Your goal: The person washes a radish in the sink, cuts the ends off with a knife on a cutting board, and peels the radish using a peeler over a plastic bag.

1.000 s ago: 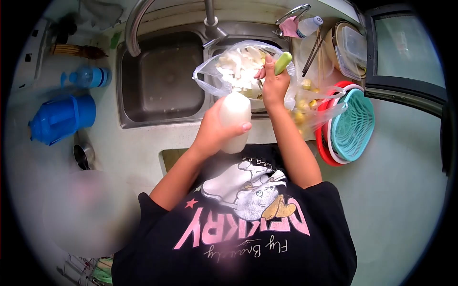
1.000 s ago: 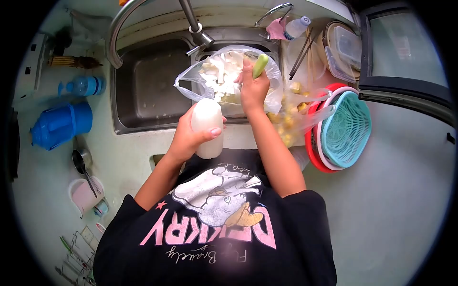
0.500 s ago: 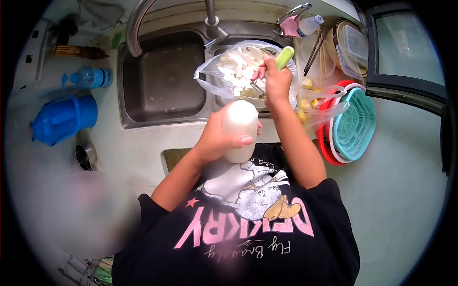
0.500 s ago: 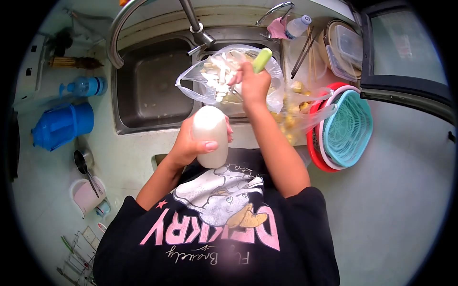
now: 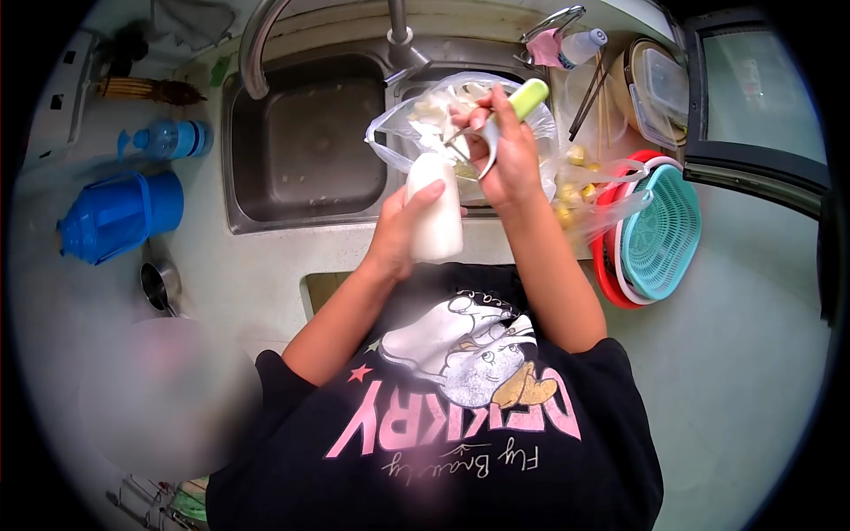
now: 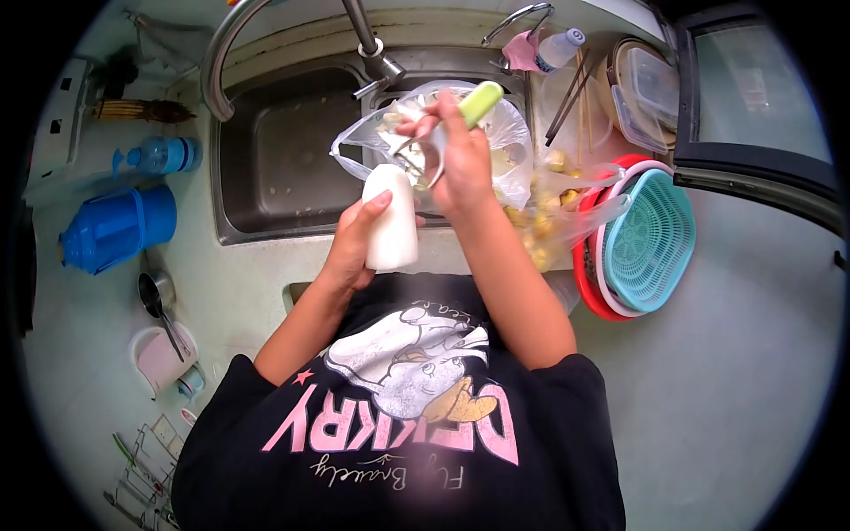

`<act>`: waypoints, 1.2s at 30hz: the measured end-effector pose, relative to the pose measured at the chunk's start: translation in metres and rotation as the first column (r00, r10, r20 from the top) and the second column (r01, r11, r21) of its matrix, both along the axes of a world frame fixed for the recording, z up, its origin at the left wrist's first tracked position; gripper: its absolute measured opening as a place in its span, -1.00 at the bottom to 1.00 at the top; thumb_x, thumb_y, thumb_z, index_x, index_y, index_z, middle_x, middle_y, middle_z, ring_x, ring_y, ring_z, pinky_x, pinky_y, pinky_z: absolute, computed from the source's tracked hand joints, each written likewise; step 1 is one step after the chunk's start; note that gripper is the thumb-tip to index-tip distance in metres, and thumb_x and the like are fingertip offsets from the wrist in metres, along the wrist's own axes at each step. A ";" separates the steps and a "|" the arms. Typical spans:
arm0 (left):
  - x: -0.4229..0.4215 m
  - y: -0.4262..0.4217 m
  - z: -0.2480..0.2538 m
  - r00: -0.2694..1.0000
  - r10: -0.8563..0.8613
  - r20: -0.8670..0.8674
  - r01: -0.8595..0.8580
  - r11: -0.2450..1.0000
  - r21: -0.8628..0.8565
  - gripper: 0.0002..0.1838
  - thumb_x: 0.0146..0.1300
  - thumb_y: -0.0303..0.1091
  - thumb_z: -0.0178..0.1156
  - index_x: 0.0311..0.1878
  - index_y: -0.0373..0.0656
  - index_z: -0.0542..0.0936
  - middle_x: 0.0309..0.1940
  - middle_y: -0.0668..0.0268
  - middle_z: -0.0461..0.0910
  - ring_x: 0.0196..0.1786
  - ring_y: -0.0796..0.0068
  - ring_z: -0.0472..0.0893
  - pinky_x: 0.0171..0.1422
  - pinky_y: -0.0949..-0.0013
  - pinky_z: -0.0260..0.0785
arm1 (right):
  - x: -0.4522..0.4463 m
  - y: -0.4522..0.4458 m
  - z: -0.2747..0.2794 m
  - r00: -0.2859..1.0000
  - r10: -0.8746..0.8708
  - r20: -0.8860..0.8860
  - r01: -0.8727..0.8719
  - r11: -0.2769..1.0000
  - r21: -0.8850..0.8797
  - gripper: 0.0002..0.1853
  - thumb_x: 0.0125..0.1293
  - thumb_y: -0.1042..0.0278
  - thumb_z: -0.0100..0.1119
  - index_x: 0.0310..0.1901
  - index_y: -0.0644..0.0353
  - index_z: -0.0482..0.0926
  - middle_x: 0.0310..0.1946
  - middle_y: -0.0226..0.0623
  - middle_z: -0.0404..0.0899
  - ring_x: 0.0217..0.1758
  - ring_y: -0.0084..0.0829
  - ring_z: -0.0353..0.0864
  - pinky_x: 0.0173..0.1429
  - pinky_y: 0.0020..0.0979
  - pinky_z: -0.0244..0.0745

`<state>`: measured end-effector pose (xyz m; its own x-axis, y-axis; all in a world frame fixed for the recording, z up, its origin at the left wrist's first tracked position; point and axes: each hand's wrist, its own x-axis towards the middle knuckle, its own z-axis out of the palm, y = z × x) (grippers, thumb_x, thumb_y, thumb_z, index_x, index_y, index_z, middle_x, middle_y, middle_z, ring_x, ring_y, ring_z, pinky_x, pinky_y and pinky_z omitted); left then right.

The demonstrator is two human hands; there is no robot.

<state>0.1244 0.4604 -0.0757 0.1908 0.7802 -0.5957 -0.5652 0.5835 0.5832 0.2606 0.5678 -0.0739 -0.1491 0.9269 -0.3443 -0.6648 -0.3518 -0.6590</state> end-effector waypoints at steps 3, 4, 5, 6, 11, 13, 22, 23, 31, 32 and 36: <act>0.004 0.002 0.006 0.991 -0.082 -0.109 0.091 0.993 0.079 -0.37 0.19 -0.08 0.37 0.17 -0.34 0.44 -0.13 0.15 0.62 -0.15 0.39 0.67 -0.06 0.30 0.58 | -0.018 -0.011 0.016 0.988 0.093 0.123 -0.088 0.995 -0.045 -0.64 0.48 0.04 0.15 -0.25 0.22 0.46 -0.59 -0.41 0.47 -0.32 -0.34 0.70 0.18 -0.25 0.54; 0.004 0.002 0.006 0.983 -0.094 -0.158 0.114 0.986 0.121 -0.37 0.17 -0.12 0.40 0.17 -0.33 0.44 -0.13 0.15 0.62 -0.15 0.39 0.67 -0.06 0.30 0.58 | -0.020 -0.011 0.018 0.985 0.089 0.149 -0.087 0.996 -0.021 -0.64 0.46 0.05 0.16 -0.27 0.23 0.46 -0.60 -0.41 0.46 -0.37 -0.34 0.68 0.07 -0.26 0.57; 0.004 0.002 0.006 0.980 -0.100 -0.173 0.126 0.981 0.147 -0.36 0.14 -0.15 0.42 0.18 -0.32 0.44 -0.13 0.16 0.62 -0.14 0.38 0.67 -0.04 0.30 0.57 | -0.020 -0.012 0.019 0.981 0.086 0.175 -0.088 0.996 0.003 -0.64 0.45 0.06 0.17 -0.29 0.24 0.46 -0.61 -0.40 0.45 -0.42 -0.34 0.67 -0.04 -0.28 0.60; 0.002 0.002 0.004 0.976 -0.106 -0.188 0.139 0.975 0.173 -0.34 0.11 -0.18 0.43 0.19 -0.31 0.43 -0.12 0.16 0.61 -0.13 0.38 0.68 -0.03 0.29 0.57 | -0.020 -0.012 0.018 0.982 0.026 0.189 -0.026 1.000 -0.004 -0.64 0.45 0.08 0.17 -0.31 0.24 0.46 -0.62 -0.40 0.44 -0.45 -0.34 0.65 -0.10 -0.27 0.59; -0.006 -0.009 0.006 0.961 -0.171 -0.219 0.240 0.908 0.343 -0.22 -0.02 -0.20 0.49 0.26 -0.26 0.39 -0.05 0.15 0.61 -0.04 0.29 0.67 0.11 0.23 0.54 | 0.013 0.004 -0.058 0.889 -0.237 0.392 0.258 0.966 0.000 -0.66 0.43 0.18 0.15 -0.42 0.27 0.46 -0.66 -0.39 0.40 -0.55 -0.37 0.60 -0.26 -0.29 0.59; -0.007 -0.008 0.025 0.974 -0.208 -0.093 0.227 0.913 0.338 -0.16 -0.03 -0.22 0.48 0.31 -0.25 0.30 0.07 0.04 0.57 0.03 0.25 0.65 0.15 0.16 0.55 | 0.030 0.003 -0.067 0.858 -0.218 0.465 0.233 0.972 0.026 -0.64 0.45 0.18 0.15 -0.43 0.27 0.46 -0.66 -0.40 0.41 -0.58 -0.40 0.56 -0.28 -0.33 0.57; -0.012 -0.002 -0.006 0.947 -0.121 0.296 0.128 0.992 -0.005 -0.17 0.10 -0.08 0.35 0.36 -0.23 0.23 0.18 -0.02 0.47 0.09 0.18 0.59 0.19 -0.05 0.58 | 0.027 0.011 -0.024 0.895 -0.102 0.433 0.010 0.978 0.210 -0.66 0.53 0.09 0.08 -0.23 0.24 0.49 -0.51 -0.42 0.46 -0.32 -0.49 0.58 -0.06 -0.44 0.45; -0.013 -0.003 -0.009 0.931 -0.091 0.353 0.127 0.989 -0.080 -0.18 0.11 -0.08 0.34 0.36 -0.24 0.24 0.16 -0.02 0.48 0.10 0.17 0.59 0.17 -0.04 0.58 | 0.025 0.012 -0.018 0.926 -0.088 0.368 0.017 0.981 0.192 -0.66 0.54 0.09 0.07 -0.23 0.24 0.48 -0.51 -0.42 0.45 -0.32 -0.48 0.58 -0.03 -0.41 0.47; -0.011 0.003 0.012 0.936 -0.311 -0.166 0.336 0.929 0.156 -0.25 0.03 -0.13 0.48 0.25 -0.29 0.43 -0.06 0.19 0.61 -0.09 0.36 0.65 0.10 0.26 0.52 | 0.018 0.006 0.004 0.951 0.010 -0.310 -0.045 0.993 -0.105 -0.65 0.56 0.02 -0.01 -0.06 0.21 0.36 -0.57 -0.33 0.46 -0.30 -0.28 0.65 0.30 -0.16 0.49; -0.010 0.004 0.019 0.922 -0.308 -0.236 0.352 0.919 0.175 -0.26 0.01 -0.15 0.50 0.22 -0.29 0.46 -0.08 0.22 0.62 -0.09 0.41 0.63 0.08 0.30 0.50 | 0.014 0.001 0.010 0.964 0.044 -0.264 -0.070 0.994 -0.090 -0.65 0.55 0.02 0.00 -0.07 0.21 0.36 -0.57 -0.34 0.46 -0.31 -0.28 0.66 0.31 -0.15 0.48; -0.008 0.006 0.035 0.915 -0.289 -0.282 0.354 0.910 0.214 -0.27 -0.01 -0.17 0.53 0.21 -0.27 0.50 -0.07 0.29 0.61 -0.05 0.52 0.58 0.10 0.39 0.44 | 0.003 -0.008 0.036 0.981 0.187 0.040 -0.189 0.982 0.031 -0.72 0.51 0.12 0.08 -0.16 0.20 0.42 -0.59 -0.38 0.45 -0.45 -0.30 0.65 0.19 -0.15 0.59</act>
